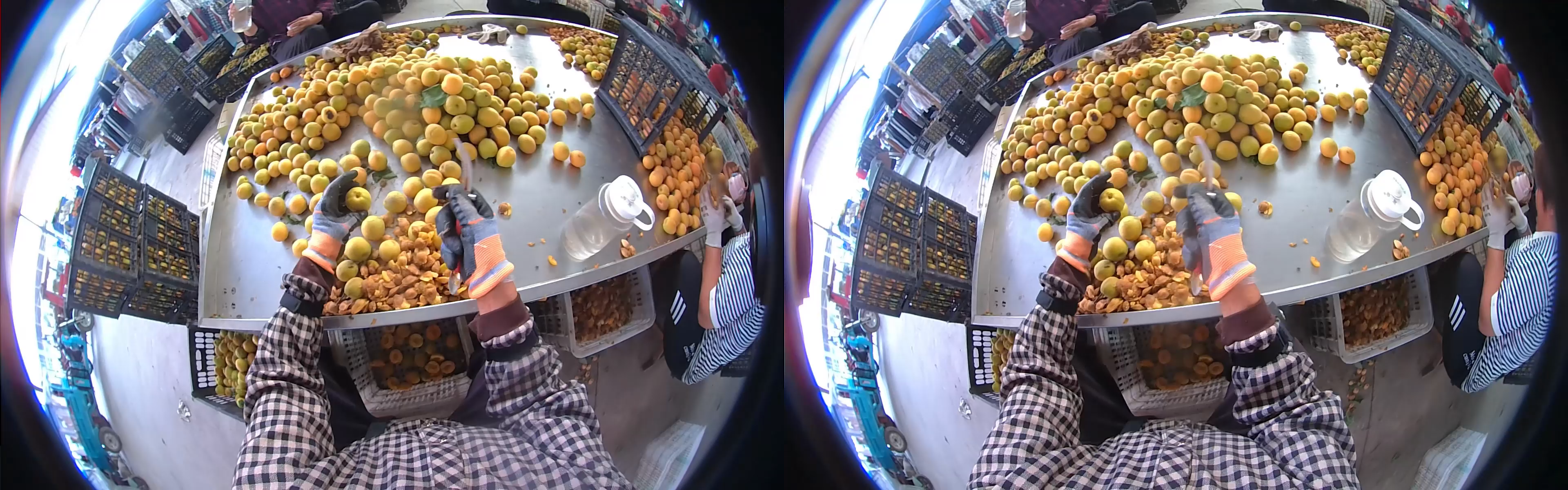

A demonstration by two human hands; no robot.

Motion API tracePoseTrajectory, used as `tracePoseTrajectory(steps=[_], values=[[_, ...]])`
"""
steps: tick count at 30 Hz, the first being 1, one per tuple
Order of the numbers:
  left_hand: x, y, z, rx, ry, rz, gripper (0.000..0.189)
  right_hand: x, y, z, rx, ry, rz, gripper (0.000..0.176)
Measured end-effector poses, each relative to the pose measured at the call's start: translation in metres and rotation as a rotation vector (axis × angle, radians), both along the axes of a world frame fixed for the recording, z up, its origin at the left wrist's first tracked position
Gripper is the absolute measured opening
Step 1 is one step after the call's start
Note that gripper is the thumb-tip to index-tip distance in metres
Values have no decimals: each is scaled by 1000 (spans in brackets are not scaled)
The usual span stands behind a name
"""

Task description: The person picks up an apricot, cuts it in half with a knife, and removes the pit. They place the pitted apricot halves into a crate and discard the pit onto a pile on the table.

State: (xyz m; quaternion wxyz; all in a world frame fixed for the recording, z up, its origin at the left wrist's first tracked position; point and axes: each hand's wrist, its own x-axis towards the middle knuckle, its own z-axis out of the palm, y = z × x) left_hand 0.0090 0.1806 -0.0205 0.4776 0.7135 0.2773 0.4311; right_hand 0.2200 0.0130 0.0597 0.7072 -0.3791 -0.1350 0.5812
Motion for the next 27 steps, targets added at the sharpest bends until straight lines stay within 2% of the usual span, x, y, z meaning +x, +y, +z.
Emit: tracePoseTrajectory(steps=[4, 6, 7, 8, 9, 11, 12, 16, 19, 23, 27], values=[[-14, -33, 27, -181, -107, -89, 60, -16, -5, -3, 40, -351, 269, 20], [-16, -50, 46, -175, -109, -89, 60, -34, 0, -43, 196, -740, 132, 26], [-19, -56, 51, -168, -111, -100, 59, -42, 1, -46, 299, -950, 43, 26], [-22, -59, 52, -122, -86, -80, 60, -38, -4, -45, 250, -1148, 129, 25], [-25, -59, 51, -120, -93, -74, 60, -41, -7, -37, 255, -1154, 135, 25], [-30, -60, 48, -42, -66, -119, 64, -48, -14, -25, 215, -1341, 165, 22], [-32, -61, 51, 42, -20, -105, 61, -49, -17, -16, 204, -1393, 202, 22], [-38, -75, 66, -4, -42, -107, 59, -58, -20, -20, 248, -1507, 182, 21], [-47, -71, 64, 89, 46, -131, 60, -63, -21, -22, 277, -1490, 153, 20], [-54, -81, 65, -43, -68, -154, 57, -68, -21, -26, 227, -1516, 241, 21], [-59, -86, 69, 16, -60, -154, 57, -76, -23, -33, 287, -1423, 245, 21]])
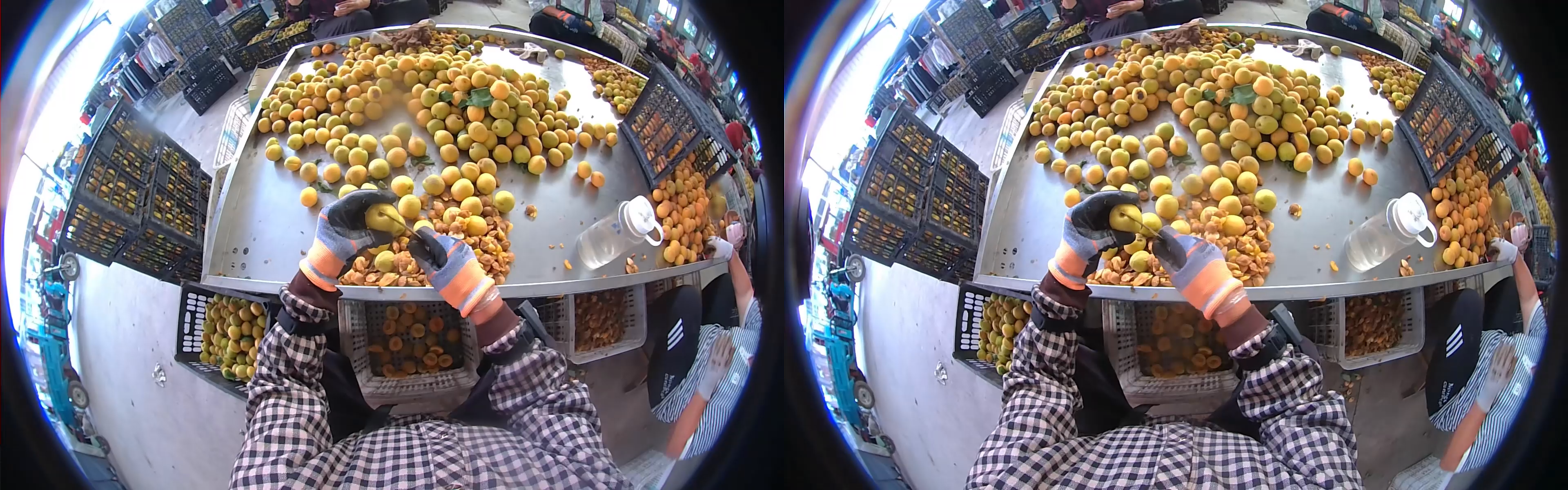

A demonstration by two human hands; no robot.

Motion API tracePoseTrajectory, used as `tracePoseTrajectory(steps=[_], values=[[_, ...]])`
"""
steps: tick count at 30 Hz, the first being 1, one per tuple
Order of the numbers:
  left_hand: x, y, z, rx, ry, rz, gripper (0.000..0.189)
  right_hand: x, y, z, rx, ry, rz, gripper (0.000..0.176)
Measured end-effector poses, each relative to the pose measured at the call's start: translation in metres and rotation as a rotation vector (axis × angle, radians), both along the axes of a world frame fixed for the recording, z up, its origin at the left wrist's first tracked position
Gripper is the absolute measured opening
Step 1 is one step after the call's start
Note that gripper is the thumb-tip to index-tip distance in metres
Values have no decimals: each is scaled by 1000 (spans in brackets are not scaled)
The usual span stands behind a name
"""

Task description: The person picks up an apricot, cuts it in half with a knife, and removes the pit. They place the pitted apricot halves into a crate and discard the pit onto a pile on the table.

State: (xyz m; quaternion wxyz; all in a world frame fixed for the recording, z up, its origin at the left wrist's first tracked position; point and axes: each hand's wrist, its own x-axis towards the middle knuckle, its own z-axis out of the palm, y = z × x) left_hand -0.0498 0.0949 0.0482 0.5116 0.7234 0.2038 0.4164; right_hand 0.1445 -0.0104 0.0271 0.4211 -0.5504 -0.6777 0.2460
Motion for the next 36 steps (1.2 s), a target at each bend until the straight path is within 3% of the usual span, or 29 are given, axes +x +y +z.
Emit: tracePoseTrajectory(steps=[6, 8, 9, 12, 16, 19, 21, 24, 28, 30, 33, 36], values=[[-1, -24, 4, -312, -99, 11, 57, -15, 1, -9, 42, 36, 34, 21], [5, -33, 1, -452, -246, 25, 57, -17, -2, -7, 30, 31, 34, 21], [2, -33, 2, -492, -221, -25, 64, -17, -5, -2, -39, -29, 35, 22], [-5, -29, 6, -428, -156, -143, 66, -16, -16, 13, -71, -114, 30, 26], [-17, -33, 4, -260, 44, -70, 61, -20, -25, 17, 11, -99, -29, 28], [-12, -50, 2, -340, -90, -33, 52, -27, -29, -2, 165, -57, -31, 22], [-3, -64, 0, -416, -239, 39, 48, -38, -27, -12, 176, -28, -35, 20], [8, -81, 8, -671, -437, -22, 51, -48, -27, -20, 121, 3, -57, 18], [-2, -74, 11, -636, -398, -67, 55, -46, -29, -8, 213, -28, -52, 17], [-11, -65, 16, -372, -150, -99, 60, -41, -32, 10, 227, 6, -39, 17], [-17, -66, 15, -357, -101, -40, 63, -42, -37, 21, 4, -73, -15, 25], [-6, -73, 3, -342, -167, -23, 60, -52, -29, -12, 166, -143, -25, 28]])
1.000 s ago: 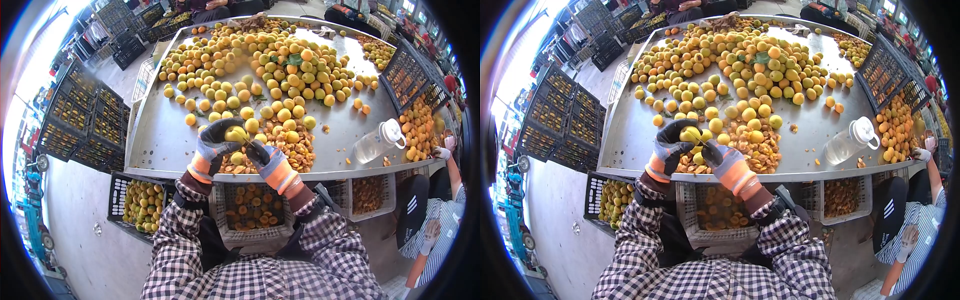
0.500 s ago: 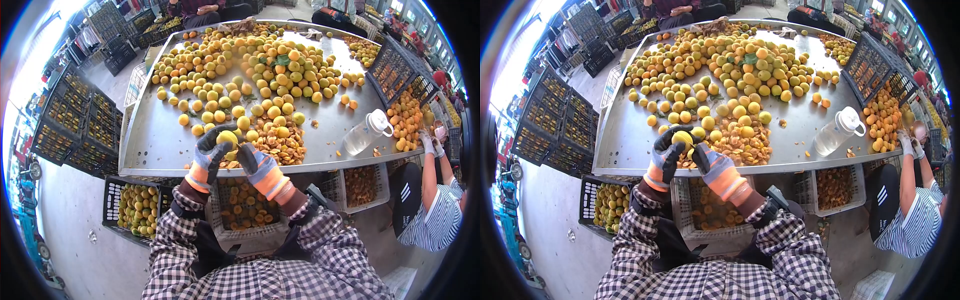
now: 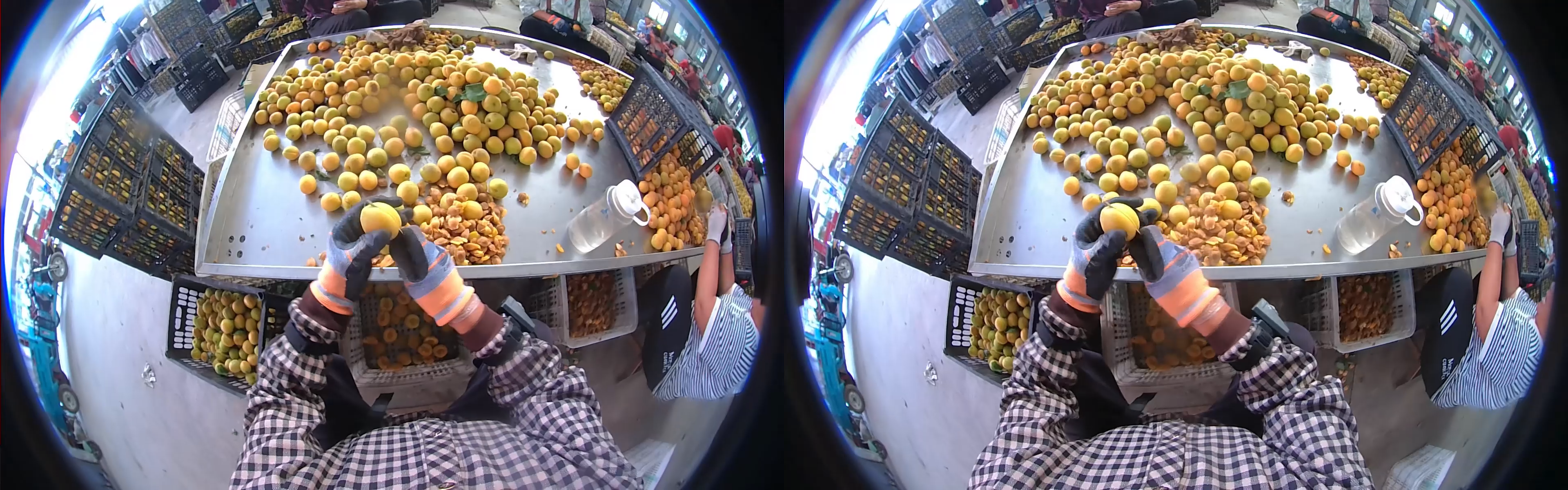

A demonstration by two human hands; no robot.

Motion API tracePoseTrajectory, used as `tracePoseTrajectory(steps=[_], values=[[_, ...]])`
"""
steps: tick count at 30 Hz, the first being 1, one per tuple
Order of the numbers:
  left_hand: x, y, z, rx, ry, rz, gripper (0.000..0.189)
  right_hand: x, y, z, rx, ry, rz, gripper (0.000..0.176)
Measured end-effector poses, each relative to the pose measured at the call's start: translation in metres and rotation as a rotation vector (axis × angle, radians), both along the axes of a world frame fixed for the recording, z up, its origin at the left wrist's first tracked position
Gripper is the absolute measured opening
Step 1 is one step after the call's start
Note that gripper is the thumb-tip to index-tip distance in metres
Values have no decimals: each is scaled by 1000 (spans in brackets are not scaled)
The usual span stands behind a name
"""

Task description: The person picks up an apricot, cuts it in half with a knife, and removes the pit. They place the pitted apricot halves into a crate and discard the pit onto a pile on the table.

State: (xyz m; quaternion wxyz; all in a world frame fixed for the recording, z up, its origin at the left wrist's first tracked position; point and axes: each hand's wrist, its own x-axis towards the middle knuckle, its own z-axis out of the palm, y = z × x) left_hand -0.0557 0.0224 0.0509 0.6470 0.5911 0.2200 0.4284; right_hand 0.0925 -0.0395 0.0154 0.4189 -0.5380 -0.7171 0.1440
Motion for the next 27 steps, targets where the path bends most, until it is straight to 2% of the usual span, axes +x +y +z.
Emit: tracePoseTrajectory(steps=[2, 4, 6, 8, 12, 13, 14, 16, 18, 21, 22, 23, 24, 27], values=[[13, -12, 1, -331, -334, -40, 59, -6, 4, -3, 19, 62, 13, 29], [11, -9, 2, -333, -317, -84, 59, -5, 7, -2, 132, 157, -25, 23], [10, 1, 3, -240, -218, -87, 57, 4, 7, 3, 118, 117, -30, 23], [4, 15, 0, 16, -13, -12, 61, 11, 5, 6, 100, 71, -32, 23], [2, 6, 5, -8, -27, 49, 64, 10, 0, 13, 167, 1, -6, 24], [7, 5, -1, 82, -76, 84, 53, 7, 1, 12, 162, -10, -5, 24], [14, -2, -2, 82, -72, 78, 53, 4, 1, 10, 156, -21, -8, 26], [25, -19, -1, -555, -420, -19, 54, -2, 6, -5, 65, 25, -37, 28], [27, -16, -2, -540, -415, -32, 54, -2, 10, -11, 106, 62, -56, 31], [17, 9, -17, -139, 53, 50, 53, 11, 11, -14, 118, 13, -99, 24], [12, 19, -17, -100, 154, 125, 47, 13, 10, -7, 101, -11, -105, 22], [13, 19, -19, -65, 95, 150, 45, 10, 7, 0, 32, 94, -104, 19], [19, 13, -2, -30, 38, 173, 44, 10, 8, -2, 31, 98, -104, 19], [10, 14, -14, -18, 58, 142, 40, 7, 10, -13, 125, -35, -66, 26]])
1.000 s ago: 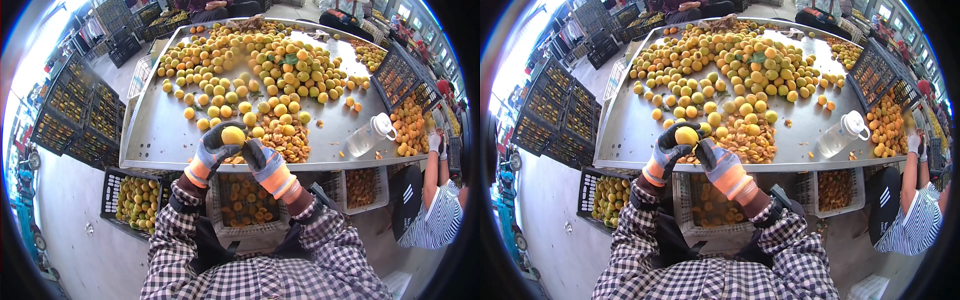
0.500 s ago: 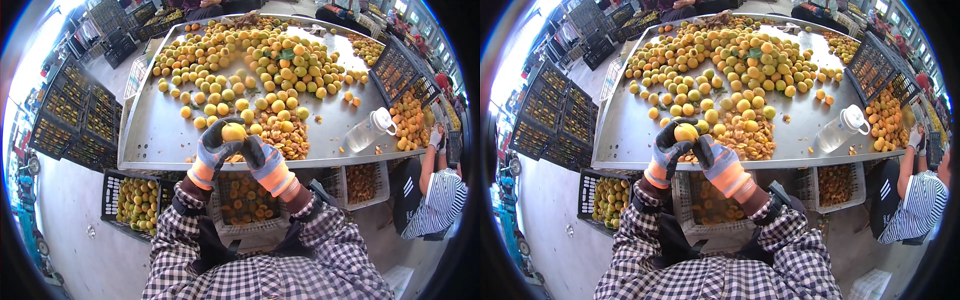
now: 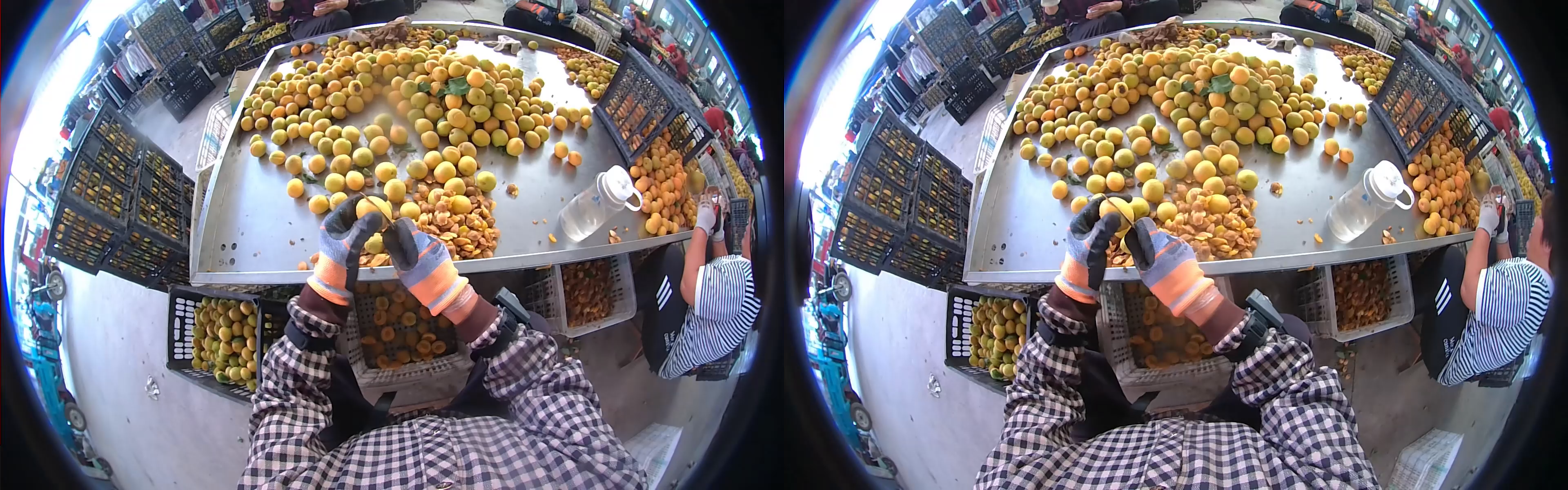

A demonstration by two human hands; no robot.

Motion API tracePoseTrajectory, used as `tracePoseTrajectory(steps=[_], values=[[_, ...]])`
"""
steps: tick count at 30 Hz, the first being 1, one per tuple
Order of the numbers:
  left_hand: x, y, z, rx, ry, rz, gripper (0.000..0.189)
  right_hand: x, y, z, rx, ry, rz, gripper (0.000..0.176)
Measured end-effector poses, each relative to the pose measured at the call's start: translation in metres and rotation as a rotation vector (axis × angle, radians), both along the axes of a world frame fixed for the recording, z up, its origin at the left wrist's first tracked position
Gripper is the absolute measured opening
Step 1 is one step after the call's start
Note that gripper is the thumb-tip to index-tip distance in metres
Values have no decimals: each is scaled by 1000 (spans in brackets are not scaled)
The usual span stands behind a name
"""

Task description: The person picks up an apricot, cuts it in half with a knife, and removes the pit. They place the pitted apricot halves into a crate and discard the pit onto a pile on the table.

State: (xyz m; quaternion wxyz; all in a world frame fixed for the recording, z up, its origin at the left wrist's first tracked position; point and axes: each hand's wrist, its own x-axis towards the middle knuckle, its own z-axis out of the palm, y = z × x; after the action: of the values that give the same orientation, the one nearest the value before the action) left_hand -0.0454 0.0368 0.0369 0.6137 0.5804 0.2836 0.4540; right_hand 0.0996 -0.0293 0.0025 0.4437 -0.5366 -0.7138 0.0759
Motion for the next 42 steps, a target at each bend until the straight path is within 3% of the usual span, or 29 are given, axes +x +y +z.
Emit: tracePoseTrajectory(steps=[3, 5, 14, 17, 19, 20, 21, 24, 28, 30, 31, 33, 34, 37, 39, 41, 42], values=[[19, -20, -6, -380, -204, 70, 44, -6, -1, -8, -99, -66, -50, 25], [21, -15, -13, -408, -260, 36, 47, -5, -1, -3, -176, 22, -80, 29], [23, -10, -25, -497, -336, 74, 47, -8, -1, -6, -149, -71, -138, 30], [26, -14, -8, -375, -251, 35, 48, -3, 2, 0, -155, -61, -149, 30], [33, -20, 8, -428, -370, -12, 39, -3, 3, -4, -143, -22, -126, 30], [42, -26, 19, -615, -444, 109, 46, -7, 5, -12, -158, -36, -116, 29], [41, -25, 15, -619, -441, 111, 46, -11, 7, -13, -169, -50, -104, 28], [31, -15, 1, -514, -343, 66, 53, -13, 9, -13, -148, -36, -120, 24], [30, -13, -1, -344, -243, 88, 47, -4, 4, -5, -200, -91, -163, 22], [20, -5, -5, -43, -62, 123, 38, 0, 5, -10, -145, -104, -134, 21], [19, -4, -7, -42, -61, 123, 38, 1, 6, -12, -90, -116, -108, 21], [18, -4, -6, 218, 3, 77, 43, 6, 5, -13, -73, -148, -90, 21], [16, -5, -4, 92, -78, 15, 51, 8, 4, -12, -62, -181, -72, 21], [10, -2, -4, 14, -50, -3, 53, 7, 3, -1, -90, -157, -49, 20], [6, 5, -11, 35, 10, 41, 51, 10, 2, 2, -89, -159, -60, 19], [1, 2, -2, -164, 172, 35, 49, 10, 2, 5, -89, -163, -61, 19], [0, 2, -2, -65, 156, 39, 46, 9, 2, 8, -86, -159, -57, 19]])
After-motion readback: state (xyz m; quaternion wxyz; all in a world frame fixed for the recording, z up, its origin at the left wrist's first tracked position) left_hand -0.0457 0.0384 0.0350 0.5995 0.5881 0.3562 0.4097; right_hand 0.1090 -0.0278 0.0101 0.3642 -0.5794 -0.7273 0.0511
